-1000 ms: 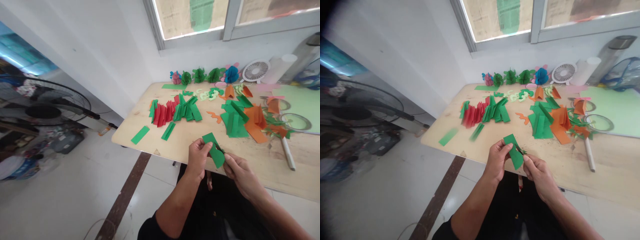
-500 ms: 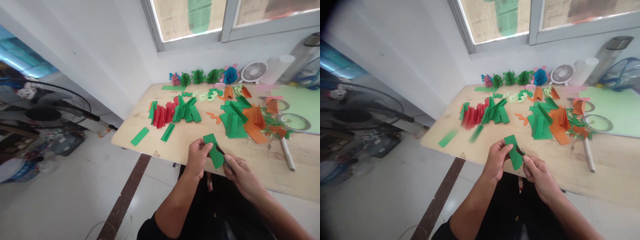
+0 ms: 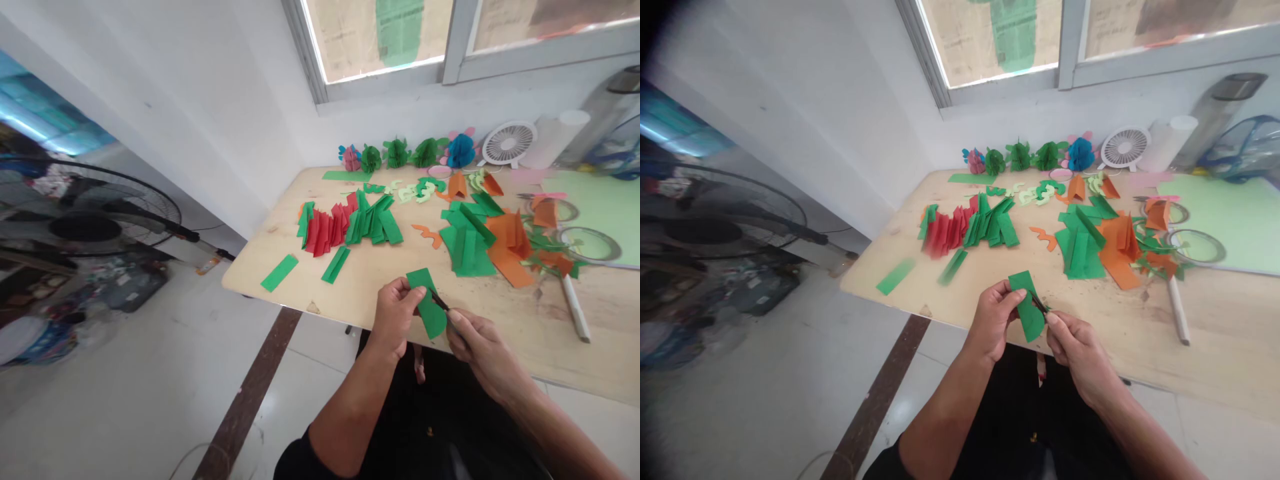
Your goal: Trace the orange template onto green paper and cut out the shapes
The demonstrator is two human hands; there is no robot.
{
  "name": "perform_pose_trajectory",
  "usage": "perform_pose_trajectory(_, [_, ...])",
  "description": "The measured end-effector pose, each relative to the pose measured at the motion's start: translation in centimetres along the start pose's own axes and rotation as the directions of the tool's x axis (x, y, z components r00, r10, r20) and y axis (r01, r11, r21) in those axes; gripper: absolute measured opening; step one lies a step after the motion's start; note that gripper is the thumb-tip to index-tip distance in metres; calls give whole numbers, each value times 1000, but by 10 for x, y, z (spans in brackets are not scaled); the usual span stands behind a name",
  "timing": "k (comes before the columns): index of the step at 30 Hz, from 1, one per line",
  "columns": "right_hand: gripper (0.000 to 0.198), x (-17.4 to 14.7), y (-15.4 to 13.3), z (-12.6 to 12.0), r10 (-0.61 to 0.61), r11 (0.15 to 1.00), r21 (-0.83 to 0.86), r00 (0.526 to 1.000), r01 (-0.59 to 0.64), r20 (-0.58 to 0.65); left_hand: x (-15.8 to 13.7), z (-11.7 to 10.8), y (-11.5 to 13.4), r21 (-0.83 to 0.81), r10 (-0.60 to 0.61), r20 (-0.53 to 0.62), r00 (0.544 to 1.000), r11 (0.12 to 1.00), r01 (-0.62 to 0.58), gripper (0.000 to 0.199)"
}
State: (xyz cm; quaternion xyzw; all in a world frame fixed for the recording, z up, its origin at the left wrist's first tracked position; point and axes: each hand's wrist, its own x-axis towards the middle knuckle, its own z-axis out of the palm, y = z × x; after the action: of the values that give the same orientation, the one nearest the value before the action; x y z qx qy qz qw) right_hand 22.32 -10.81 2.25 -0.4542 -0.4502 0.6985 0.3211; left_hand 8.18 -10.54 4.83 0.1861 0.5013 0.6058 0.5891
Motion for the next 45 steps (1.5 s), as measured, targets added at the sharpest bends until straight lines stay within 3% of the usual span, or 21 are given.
perform_pose_trajectory(16, [53, -1, 7, 3, -17, 998, -65, 999, 14, -42, 0, -4, -6, -6, -1, -32, 999, 1000, 0, 23])
perform_pose_trajectory(36, [54, 0, 4, -1, -53, 985, -169, 998, 46, -35, 2, -4, -3, 32, -11, 7, 1000, 999, 10, 22])
perform_pose_trajectory(45, [54, -2, 9, 1, -40, 994, -106, 998, 35, -45, 2, -5, -3, 33, -18, 6, 1000, 999, 17, 21])
